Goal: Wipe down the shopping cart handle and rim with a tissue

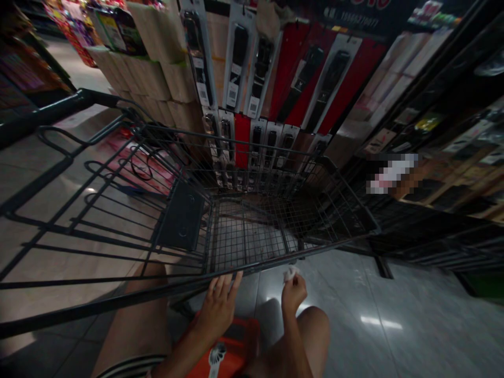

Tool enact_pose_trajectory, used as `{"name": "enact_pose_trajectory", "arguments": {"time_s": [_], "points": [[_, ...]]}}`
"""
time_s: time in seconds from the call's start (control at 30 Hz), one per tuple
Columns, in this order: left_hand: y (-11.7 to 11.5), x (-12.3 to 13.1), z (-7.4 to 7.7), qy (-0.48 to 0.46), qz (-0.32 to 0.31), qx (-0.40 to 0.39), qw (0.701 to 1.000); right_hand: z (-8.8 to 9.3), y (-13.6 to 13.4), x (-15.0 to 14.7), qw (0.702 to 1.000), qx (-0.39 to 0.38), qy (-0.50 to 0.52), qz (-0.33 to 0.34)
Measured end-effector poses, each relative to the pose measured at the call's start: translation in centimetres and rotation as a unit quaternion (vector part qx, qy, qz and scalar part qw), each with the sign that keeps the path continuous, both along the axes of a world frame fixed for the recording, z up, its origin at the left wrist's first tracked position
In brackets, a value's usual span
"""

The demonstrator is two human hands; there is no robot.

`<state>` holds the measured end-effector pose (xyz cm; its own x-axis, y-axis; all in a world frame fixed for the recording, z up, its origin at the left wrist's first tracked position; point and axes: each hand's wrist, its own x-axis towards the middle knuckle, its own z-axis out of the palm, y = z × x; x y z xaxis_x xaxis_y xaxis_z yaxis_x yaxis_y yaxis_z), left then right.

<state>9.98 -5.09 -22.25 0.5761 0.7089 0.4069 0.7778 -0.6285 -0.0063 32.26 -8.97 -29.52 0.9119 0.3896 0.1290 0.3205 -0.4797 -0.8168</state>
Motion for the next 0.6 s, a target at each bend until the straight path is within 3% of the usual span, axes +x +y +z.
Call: {"name": "enact_pose_trajectory", "arguments": {"time_s": [0.17,0.27,0.37,0.6], "points": [[-0.2,-0.1,0.0,0.0,-0.003,-0.002,1.0,5.3,1.9,1.9,0.995,0.05,-0.047,-0.071],[-0.2,-0.1,0.2,0.001,0.001,-0.012,1.0,6.8,2.8,2.1,0.993,0.095,-0.043,-0.062],[-0.2,-0.1,0.3,-0.009,0.002,-0.011,1.0,5.8,2.9,2.0,0.996,0.084,-0.007,-0.034],[-0.2,0.1,-0.2,-0.004,-0.002,0.006,1.0,0.8,1.4,0.5,0.997,0.01,0.074,0.033]]}}
